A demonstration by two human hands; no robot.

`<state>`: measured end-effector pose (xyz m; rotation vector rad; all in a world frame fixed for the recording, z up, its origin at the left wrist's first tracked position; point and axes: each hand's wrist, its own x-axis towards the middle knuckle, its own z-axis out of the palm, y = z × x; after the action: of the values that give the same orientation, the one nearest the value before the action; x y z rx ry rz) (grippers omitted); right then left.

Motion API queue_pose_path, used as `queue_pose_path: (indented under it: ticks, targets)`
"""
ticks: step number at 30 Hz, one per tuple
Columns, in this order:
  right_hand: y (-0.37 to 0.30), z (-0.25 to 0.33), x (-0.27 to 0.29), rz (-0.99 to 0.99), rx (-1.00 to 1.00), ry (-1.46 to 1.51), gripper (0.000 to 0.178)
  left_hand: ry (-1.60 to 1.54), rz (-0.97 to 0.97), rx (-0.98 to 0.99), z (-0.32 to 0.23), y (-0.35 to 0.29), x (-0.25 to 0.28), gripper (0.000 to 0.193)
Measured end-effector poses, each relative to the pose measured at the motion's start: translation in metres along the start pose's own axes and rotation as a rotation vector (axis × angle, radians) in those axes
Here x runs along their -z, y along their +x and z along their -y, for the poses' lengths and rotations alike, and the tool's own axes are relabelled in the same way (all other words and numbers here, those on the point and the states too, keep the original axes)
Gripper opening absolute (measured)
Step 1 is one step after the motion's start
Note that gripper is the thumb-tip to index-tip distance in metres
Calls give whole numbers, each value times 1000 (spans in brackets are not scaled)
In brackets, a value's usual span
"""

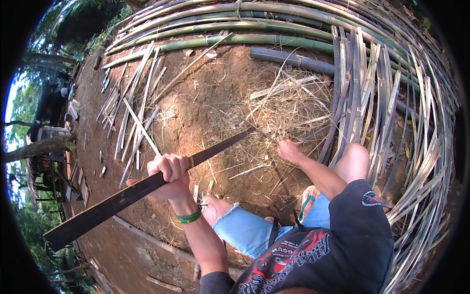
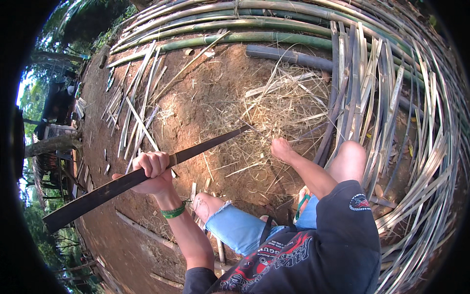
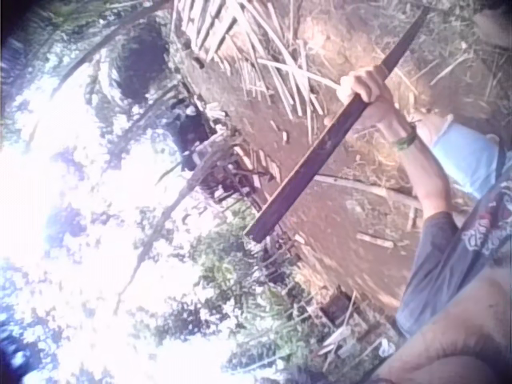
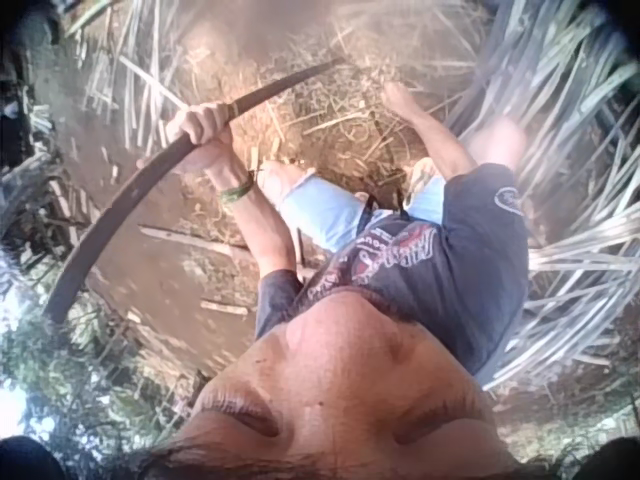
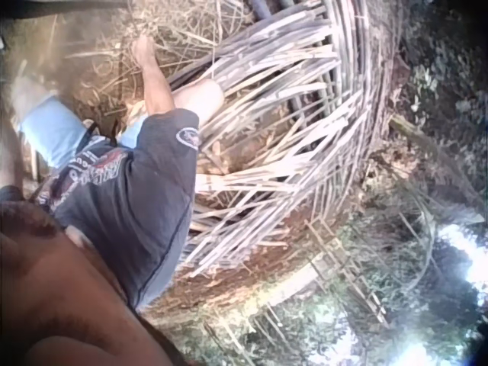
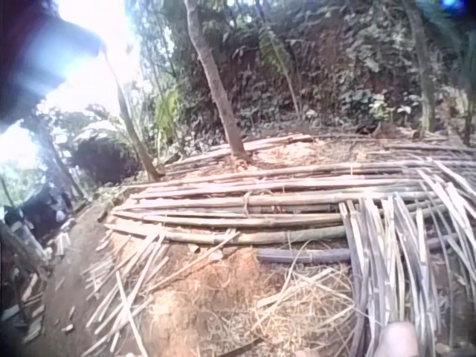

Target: The person sits on the ground and uses a machete to sharpen a long, thin piece of bamboo into a pointed stake. They repeatedly scrape the blade along the bamboo to thin the tip and remove splinters, occasionally inspecting the point and adjusting their grip.

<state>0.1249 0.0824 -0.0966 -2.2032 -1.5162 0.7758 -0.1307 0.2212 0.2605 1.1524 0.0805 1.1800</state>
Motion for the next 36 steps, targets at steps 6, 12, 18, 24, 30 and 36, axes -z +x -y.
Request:
queue_pose_path:
  ticks: [6, 12, 18, 24, 30, 36]
  targets:
    - [-17, 28, 18, 40, 15, 52, 25, 21, 26, 11, -4, -6, -2, 77]
    - [-10, 16, 20, 126, -122, 11, 21, 50, 56, 17, -1, -8, -14, 78]
    - [-4, -34, -9, 70, -225, -149, 19, -7, 24, 18, 4, -11, -8, 78]
    - [4, -23, -7, 128, -268, -111, 23, 49, -465, -321, -25, -9, 3, 85]
    - [-3, -13, -12, 138, -264, -103, 23, 291, -633, -621, -114, -16, -14, 92]
    - [1, -1, 8, 128, -300, -24, 25, 378, -540, -546, -167, -34, -16, 74]
